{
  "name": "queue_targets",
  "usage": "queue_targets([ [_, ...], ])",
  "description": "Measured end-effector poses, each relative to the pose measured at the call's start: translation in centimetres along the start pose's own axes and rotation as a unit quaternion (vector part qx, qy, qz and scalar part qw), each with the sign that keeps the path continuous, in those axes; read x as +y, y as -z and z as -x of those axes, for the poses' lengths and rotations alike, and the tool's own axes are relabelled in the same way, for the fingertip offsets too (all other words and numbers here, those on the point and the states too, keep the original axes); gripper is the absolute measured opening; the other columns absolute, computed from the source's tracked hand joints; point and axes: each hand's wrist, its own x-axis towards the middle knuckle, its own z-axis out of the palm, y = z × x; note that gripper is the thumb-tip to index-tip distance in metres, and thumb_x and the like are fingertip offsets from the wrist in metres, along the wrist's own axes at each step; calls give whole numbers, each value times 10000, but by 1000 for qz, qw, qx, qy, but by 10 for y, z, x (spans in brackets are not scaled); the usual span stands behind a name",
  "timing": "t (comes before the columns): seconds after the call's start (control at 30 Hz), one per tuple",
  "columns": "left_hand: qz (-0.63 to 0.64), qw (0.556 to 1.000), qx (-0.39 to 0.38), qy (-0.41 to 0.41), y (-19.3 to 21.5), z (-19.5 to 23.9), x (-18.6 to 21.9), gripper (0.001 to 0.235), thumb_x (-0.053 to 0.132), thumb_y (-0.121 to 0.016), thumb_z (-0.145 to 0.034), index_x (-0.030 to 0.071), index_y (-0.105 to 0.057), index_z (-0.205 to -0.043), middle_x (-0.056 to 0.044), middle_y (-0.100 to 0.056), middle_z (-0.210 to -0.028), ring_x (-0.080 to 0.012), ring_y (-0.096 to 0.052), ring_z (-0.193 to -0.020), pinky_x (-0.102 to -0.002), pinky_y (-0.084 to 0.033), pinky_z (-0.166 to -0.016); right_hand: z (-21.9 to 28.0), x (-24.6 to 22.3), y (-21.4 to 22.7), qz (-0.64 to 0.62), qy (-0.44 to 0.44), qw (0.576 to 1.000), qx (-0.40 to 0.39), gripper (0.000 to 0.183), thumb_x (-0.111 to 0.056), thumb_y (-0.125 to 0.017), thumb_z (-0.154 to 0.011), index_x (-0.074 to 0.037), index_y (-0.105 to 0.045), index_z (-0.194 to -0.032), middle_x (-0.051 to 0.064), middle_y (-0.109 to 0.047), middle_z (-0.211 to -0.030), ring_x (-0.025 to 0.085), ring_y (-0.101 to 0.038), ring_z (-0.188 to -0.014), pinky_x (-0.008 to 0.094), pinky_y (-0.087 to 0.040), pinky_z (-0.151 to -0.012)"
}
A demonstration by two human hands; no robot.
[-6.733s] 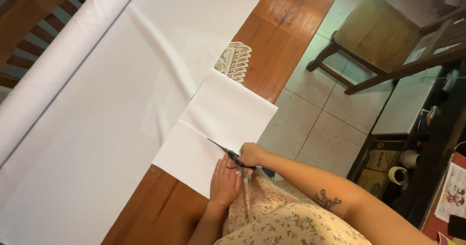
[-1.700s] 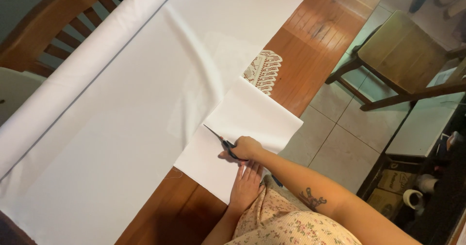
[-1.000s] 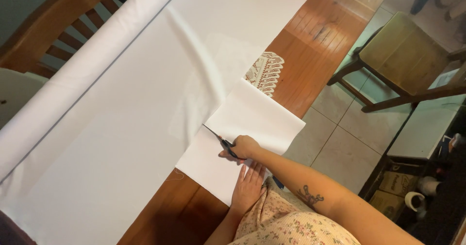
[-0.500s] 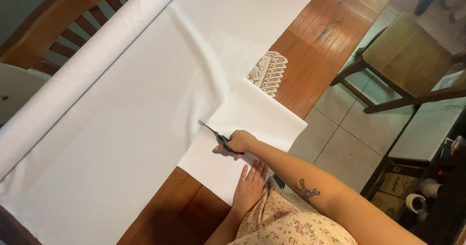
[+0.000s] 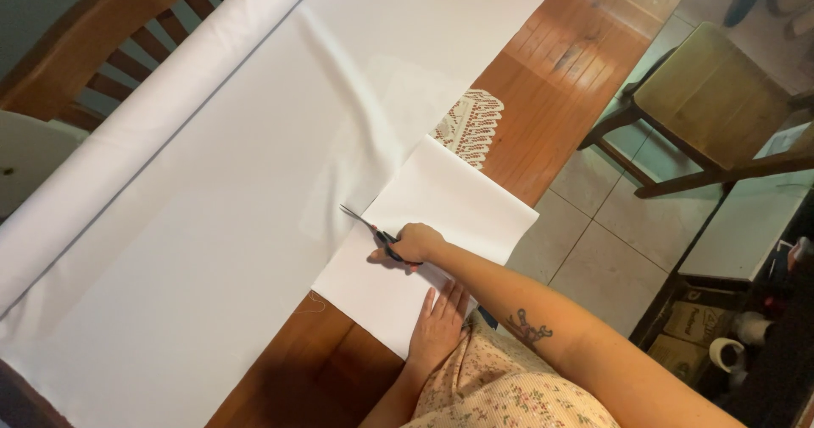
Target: Cutting rectangular sections of white fabric from a large roll using scissors on a wooden table.
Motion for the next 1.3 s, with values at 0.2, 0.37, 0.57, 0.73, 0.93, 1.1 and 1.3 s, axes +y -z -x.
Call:
queue_targets([
  [0.2, 0, 1000, 4, -4, -1, 1, -1, 840, 553, -489, -938, 83, -307, -1610, -94, -322, -1662, -278, -210, -1568, -527, -109, -1275, 1, 0, -2, -8, 2, 1000, -4, 506, -647, -663, -802, -147, -665, -724, 14, -669, -575, 129, -705, -616, 240, -517, -743],
  [0.37, 174, 982, -67, 19, 24, -3, -11, 598, 433, -372, -1042, 37, -395, -1489, -166, -408, -1543, -331, -315, -1486, -547, -148, -1262, 0, 36, -15, 105, -2, 994, 6, 452, -592, -621, -832, -147, -668, -768, 5, -680, -703, 183, -653, -699, 304, -522, -692],
  [0.57, 273, 936, 77, 206, 76, -6, -55, 480, 116, -450, -915, 20, -534, -1378, -175, -534, -1428, -357, -436, -1386, -540, -246, -1244, -4, 133, -30, 104, 15, 986, 131, 267, -430, -617, -821, -186, -717, -858, 45, -738, -798, 265, -691, -780, 405, -511, -638],
  [0.73, 103, 942, -50, 314, 45, 4, -94, 695, 497, -239, -1066, 111, -102, -1627, -74, -44, -1720, -250, -15, -1577, -437, 0, -1269, 11, 177, -34, -75, 45, 964, 250, 398, -498, -774, -860, -149, -614, -754, 1, -653, -669, 150, -576, -607, 316, -395, -546],
  [0.93, 24, 958, 54, 280, 41, 24, -89, 740, 516, -360, -1044, 79, -237, -1629, -103, -237, -1705, -273, -212, -1579, -485, -171, -1279, 14, 227, -65, -134, 85, 936, 315, 571, -470, -829, -853, -151, -400, -650, -8, -472, -527, 128, -418, -516, 307, -299, -509],
  [1.1, 99, 928, 193, 303, 49, 19, -107, 462, 297, -537, -1010, 54, -561, -1403, -146, -576, -1474, -359, -509, -1393, -546, -396, -1150, 34, 248, -97, -147, 117, 943, 275, 488, -523, -845, -816, -147, -571, -669, -43, -528, -552, 90, -448, -498, 285, -341, -484],
  [1.3, 170, 884, 22, 434, 76, 5, -166, 491, 253, -637, -944, 75, -569, -1396, -113, -572, -1438, -339, -496, -1347, -516, -403, -1104, 16, 268, -126, -127, 128, 955, 236, 389, -470, -816, -855, -123, -640, -873, 22, -700, -701, 146, -589, -579, 331, -442, -519],
])
